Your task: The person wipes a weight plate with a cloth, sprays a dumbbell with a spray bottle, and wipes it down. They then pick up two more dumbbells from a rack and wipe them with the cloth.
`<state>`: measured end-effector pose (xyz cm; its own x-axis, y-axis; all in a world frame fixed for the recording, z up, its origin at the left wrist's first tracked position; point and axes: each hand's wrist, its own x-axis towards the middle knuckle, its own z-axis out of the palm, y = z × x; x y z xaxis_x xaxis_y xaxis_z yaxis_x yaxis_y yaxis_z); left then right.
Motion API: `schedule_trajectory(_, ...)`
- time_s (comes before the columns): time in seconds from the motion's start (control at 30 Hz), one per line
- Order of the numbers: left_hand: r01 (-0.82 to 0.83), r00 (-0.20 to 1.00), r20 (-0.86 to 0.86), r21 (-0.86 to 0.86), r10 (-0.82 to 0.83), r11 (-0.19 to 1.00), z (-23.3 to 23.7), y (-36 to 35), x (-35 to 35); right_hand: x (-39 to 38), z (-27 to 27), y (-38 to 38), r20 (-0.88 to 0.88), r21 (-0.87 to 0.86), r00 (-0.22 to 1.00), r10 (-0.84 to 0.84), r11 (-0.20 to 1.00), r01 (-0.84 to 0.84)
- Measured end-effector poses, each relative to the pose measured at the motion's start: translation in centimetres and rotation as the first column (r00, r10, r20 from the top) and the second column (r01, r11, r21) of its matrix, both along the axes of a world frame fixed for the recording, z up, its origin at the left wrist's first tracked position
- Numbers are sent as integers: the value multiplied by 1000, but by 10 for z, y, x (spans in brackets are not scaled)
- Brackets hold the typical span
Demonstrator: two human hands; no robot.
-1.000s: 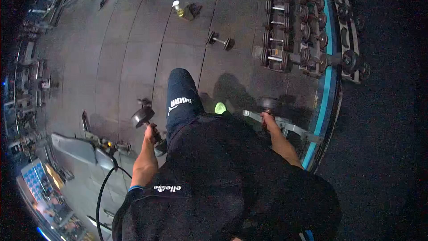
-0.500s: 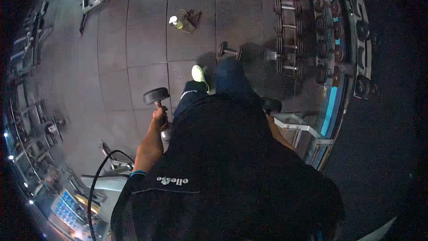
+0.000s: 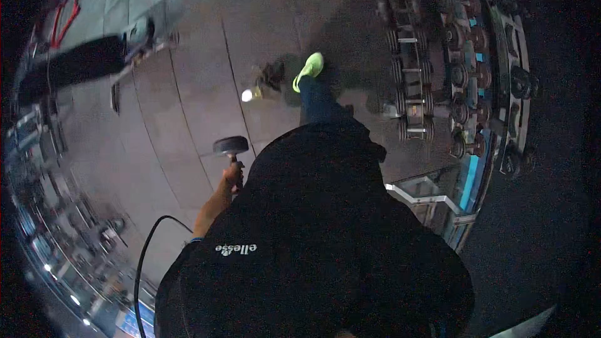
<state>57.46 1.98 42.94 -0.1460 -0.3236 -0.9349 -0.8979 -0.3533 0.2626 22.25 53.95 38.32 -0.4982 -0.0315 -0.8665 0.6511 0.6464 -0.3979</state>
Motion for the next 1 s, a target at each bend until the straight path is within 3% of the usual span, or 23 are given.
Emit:
schedule_trajectory(0.17, 76, 980, -186, -9, -77, 997, -56, -142, -123, -106, 1, -127, -121, -63, 985, -126, 991, 119)
schedule_trajectory(0.27, 169, 898, -398, -77, -186, 983, -100, -231, -205, -152, 13, -185, -191, -110, 954, -230, 971, 212)
schedule_trajectory(0.3, 24, 920, -391, 56, -1, 998, -102, -271, -252, -167, 17, -206, -214, -130, 938, -273, 960, 249)
schedule_trajectory(0.4, -5, 938, -344, 87, 35, 996, -46, -361, -373, -195, 18, -256, -264, -170, 873, -410, 911, 376)
schedule_trajectory(0.5, 47, 932, -362, 120, 0, 992, -21, -445, -494, -202, 4, -310, -310, -183, 766, -563, 826, 533)
schedule_trajectory(0.6, 260, 906, -363, 67, -219, 963, -34, -532, -626, -183, -23, -370, -343, -223, 595, -727, 678, 700)
schedule_trajectory(0.73, 597, 757, -287, -61, -587, 800, -62, -656, -754, -92, -103, -475, -120, -533, 129, -984, 173, 828)
schedule_trajectory(0.77, 671, 689, -297, -85, -661, 737, -63, -681, -776, -82, -87, -510, -339, -258, 341, -877, 436, 863)
schedule_trajectory(0.8, 736, 607, -319, -122, -728, 666, -68, -703, -793, -69, -70, -545, -452, 74, 566, -690, 603, 794)
schedule_trajectory(0.87, 839, 417, -384, -186, -824, 512, -83, -750, -830, -43, -10, -649, -198, -371, 63, -978, 134, 919)
schedule_trajectory(0.9, 870, 345, -412, -198, -844, 452, -90, -770, -852, -41, 4, -696, -235, -183, 116, -965, 161, 970)
schedule_trajectory(0.93, 884, 390, -375, -104, -841, 456, -90, -781, -873, -37, 9, -739, -262, -1, 171, -950, 177, 984)
schedule_trajectory(1.0, 932, 305, -230, -131, -924, 339, -46, -786, -916, -19, 6, -821, -221, 50, 104, -970, 95, 994)
